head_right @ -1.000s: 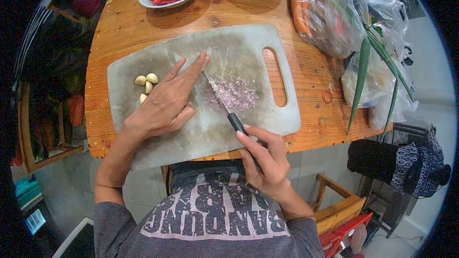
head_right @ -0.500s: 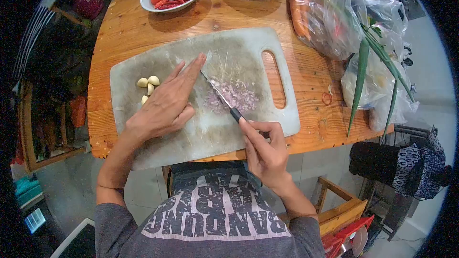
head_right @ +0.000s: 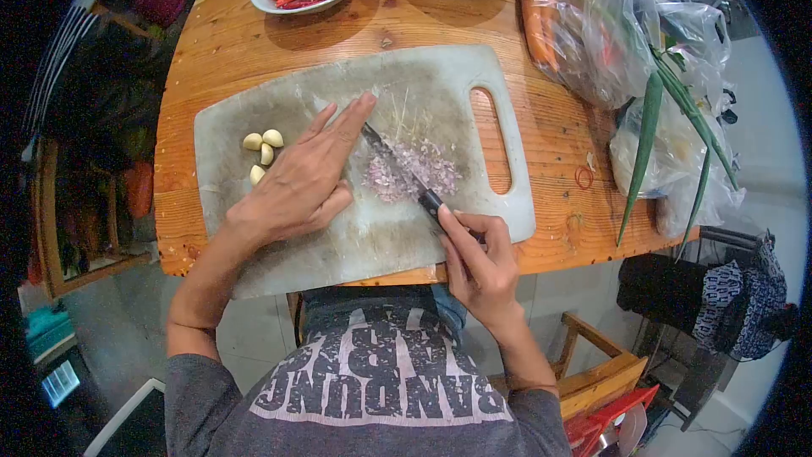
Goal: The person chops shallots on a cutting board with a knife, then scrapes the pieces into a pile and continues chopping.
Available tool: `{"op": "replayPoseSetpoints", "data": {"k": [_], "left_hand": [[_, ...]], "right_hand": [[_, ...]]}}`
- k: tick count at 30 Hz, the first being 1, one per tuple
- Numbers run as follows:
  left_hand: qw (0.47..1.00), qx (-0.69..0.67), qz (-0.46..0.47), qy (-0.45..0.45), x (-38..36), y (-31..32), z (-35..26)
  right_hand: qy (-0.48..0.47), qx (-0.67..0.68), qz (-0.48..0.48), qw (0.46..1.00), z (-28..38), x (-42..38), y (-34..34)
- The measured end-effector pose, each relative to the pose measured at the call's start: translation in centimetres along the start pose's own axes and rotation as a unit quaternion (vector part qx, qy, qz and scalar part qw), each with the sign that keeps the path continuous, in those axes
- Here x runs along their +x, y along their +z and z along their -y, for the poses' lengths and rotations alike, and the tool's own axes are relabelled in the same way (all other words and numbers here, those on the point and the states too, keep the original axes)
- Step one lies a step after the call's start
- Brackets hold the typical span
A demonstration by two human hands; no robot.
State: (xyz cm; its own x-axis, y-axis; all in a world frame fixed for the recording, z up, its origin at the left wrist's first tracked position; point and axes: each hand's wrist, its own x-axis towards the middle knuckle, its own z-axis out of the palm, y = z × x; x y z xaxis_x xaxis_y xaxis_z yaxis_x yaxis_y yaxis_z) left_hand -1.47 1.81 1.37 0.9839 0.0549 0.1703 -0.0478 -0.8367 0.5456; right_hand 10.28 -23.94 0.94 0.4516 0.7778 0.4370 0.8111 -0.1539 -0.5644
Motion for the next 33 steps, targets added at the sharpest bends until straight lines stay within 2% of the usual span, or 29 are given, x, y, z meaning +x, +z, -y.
{"op": "replayPoseSetpoints", "data": {"k": [4,8,11,18,24,28,33], "left_hand": [[1.000,0.000,-0.011,-0.003,-0.1,-0.2,-0.1],[1.000,-0.005,-0.011,-0.008,0.0,-0.6,-0.2],[1.000,-0.008,-0.014,-0.014,0.2,-0.9,-0.5],[1.000,-0.006,-0.013,0.000,0.4,-0.2,0.0],[1.000,-0.017,-0.017,0.009,0.0,-0.2,0.2],[0.999,-0.031,-0.011,-0.005,-0.1,-0.4,0.0],[1.000,-0.025,-0.016,0.009,-0.1,-0.7,0.2]], "right_hand": [[-0.011,0.014,-0.010,1.000,0.8,1.9,-1.9],[-0.016,-0.014,0.021,1.000,1.4,3.1,-3.2],[-0.023,-0.007,0.000,1.000,1.6,3.3,-3.1],[0.031,-0.005,0.001,1.000,-0.6,1.2,-0.3],[-0.012,-0.037,0.022,0.999,1.6,2.4,-2.3],[0.008,-0.052,0.046,0.998,1.5,1.0,-0.3],[0.002,-0.033,0.045,0.998,2.3,2.4,-2.2]]}}
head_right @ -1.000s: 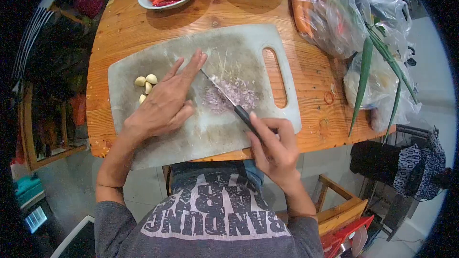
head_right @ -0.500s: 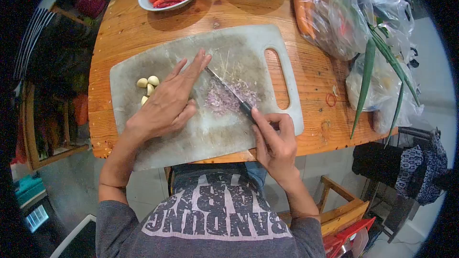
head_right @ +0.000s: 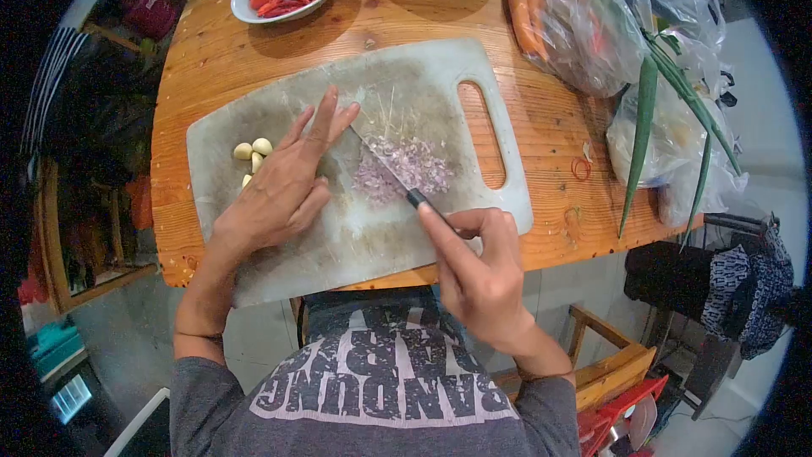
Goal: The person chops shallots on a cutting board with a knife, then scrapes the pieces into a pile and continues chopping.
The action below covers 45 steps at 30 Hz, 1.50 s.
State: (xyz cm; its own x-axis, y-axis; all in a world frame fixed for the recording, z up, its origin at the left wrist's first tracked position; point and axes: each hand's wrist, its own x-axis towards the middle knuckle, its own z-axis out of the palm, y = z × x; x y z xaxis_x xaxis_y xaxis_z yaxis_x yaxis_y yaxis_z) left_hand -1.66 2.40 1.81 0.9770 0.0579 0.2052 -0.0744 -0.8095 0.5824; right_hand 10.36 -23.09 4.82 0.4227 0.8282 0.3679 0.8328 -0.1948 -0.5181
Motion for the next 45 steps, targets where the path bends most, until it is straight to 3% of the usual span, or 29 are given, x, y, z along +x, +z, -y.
{"op": "replayPoseSetpoints", "data": {"k": [11,18,22,45], "left_hand": [[1.000,-0.013,-0.010,-0.012,-0.1,-0.2,0.0],[1.000,-0.005,-0.012,-0.008,-0.3,-0.3,-0.3],[1.000,-0.002,0.000,-0.009,-0.1,0.2,-0.4],[1.000,-0.012,0.009,-0.013,0.2,0.5,-0.2]], "right_hand": [[0.013,0.010,-0.003,1.000,-0.2,-1.4,2.9],[0.007,0.014,-0.004,1.000,-0.4,-1.2,2.8],[0.028,0.033,0.002,0.999,0.1,0.2,-0.8],[-0.008,-0.018,0.005,1.000,-3.0,0.7,-0.6]]}}
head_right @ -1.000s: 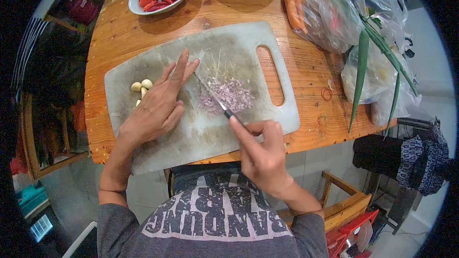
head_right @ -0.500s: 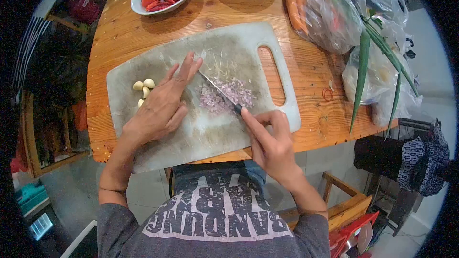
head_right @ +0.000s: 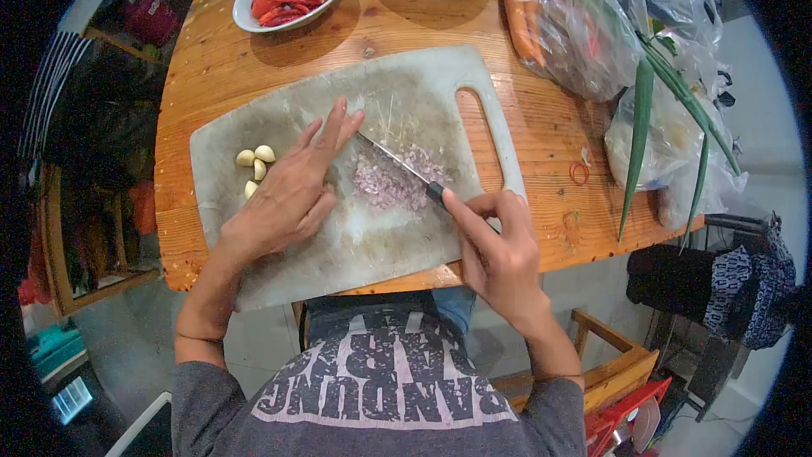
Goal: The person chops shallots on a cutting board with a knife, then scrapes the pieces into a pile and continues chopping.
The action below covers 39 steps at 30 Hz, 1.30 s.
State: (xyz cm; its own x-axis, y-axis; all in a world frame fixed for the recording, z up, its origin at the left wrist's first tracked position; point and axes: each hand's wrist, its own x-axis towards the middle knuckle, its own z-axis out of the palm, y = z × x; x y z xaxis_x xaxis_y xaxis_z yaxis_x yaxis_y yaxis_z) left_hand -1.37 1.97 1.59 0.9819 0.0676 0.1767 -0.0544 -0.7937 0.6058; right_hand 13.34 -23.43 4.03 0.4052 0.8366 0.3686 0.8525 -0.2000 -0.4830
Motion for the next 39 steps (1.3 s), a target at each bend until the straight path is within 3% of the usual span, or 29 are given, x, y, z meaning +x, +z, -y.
{"op": "replayPoseSetpoints", "data": {"k": [10,20,28,31,39], "left_hand": [[1.000,0.004,0.003,0.006,-0.1,0.1,-0.2],[1.000,0.004,0.007,-0.003,-0.4,0.0,-0.2],[0.999,0.031,-0.005,0.012,-0.2,0.1,-0.3],[1.000,0.020,0.002,0.006,-0.4,0.2,-0.2],[1.000,-0.003,-0.004,0.008,-0.3,-0.3,-0.5]], "right_hand": [[0.020,-0.029,-0.022,0.999,-1.3,0.4,1.0],[-0.032,-0.096,-0.038,0.994,-0.2,1.2,-0.6],[-0.012,-0.072,-0.024,0.997,-2.0,0.9,0.9],[-0.042,-0.141,-0.035,0.989,-0.5,1.0,-0.8],[-0.037,-0.147,-0.015,0.988,-0.2,0.6,-1.2]]}}
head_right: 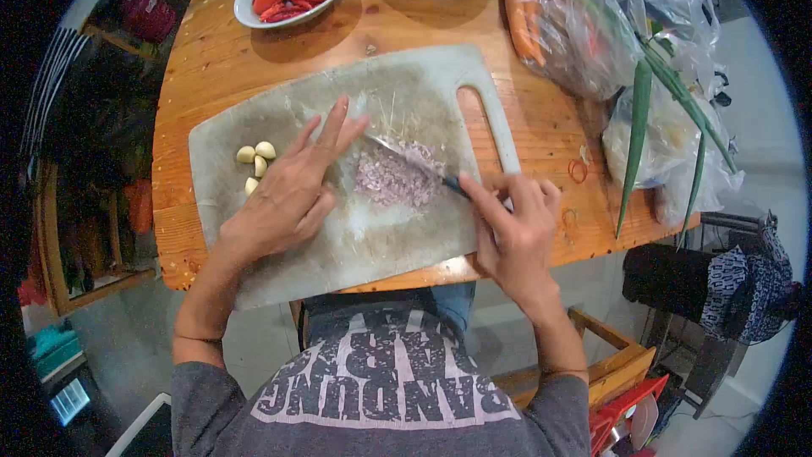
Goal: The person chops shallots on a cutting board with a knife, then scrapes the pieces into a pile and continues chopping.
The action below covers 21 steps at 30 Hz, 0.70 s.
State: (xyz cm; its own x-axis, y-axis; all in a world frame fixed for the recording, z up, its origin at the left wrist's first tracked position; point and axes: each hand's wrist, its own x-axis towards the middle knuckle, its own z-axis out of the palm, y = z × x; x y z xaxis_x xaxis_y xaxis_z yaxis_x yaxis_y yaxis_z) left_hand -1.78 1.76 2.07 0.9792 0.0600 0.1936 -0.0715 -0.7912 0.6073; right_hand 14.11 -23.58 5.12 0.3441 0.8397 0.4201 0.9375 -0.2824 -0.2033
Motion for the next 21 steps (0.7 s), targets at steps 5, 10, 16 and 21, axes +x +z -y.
{"op": "replayPoseSetpoints", "data": {"k": [5,10,16,21], "left_hand": [[1.000,-0.004,0.015,-0.006,-0.2,-0.2,0.1],[1.000,-0.010,0.014,-0.004,-0.1,0.1,0.0],[0.999,-0.026,0.026,-0.011,-0.4,-0.1,0.0],[0.999,-0.003,0.046,-0.008,-0.3,-0.4,-0.3]], "right_hand": [[0.006,0.039,0.017,0.999,1.5,-0.4,0.3],[0.041,0.109,-0.015,0.993,2.2,-1.4,0.5],[0.029,0.119,-0.012,0.992,2.5,-1.6,0.5],[0.040,0.130,0.008,0.991,2.1,-2.4,0.0]]}}
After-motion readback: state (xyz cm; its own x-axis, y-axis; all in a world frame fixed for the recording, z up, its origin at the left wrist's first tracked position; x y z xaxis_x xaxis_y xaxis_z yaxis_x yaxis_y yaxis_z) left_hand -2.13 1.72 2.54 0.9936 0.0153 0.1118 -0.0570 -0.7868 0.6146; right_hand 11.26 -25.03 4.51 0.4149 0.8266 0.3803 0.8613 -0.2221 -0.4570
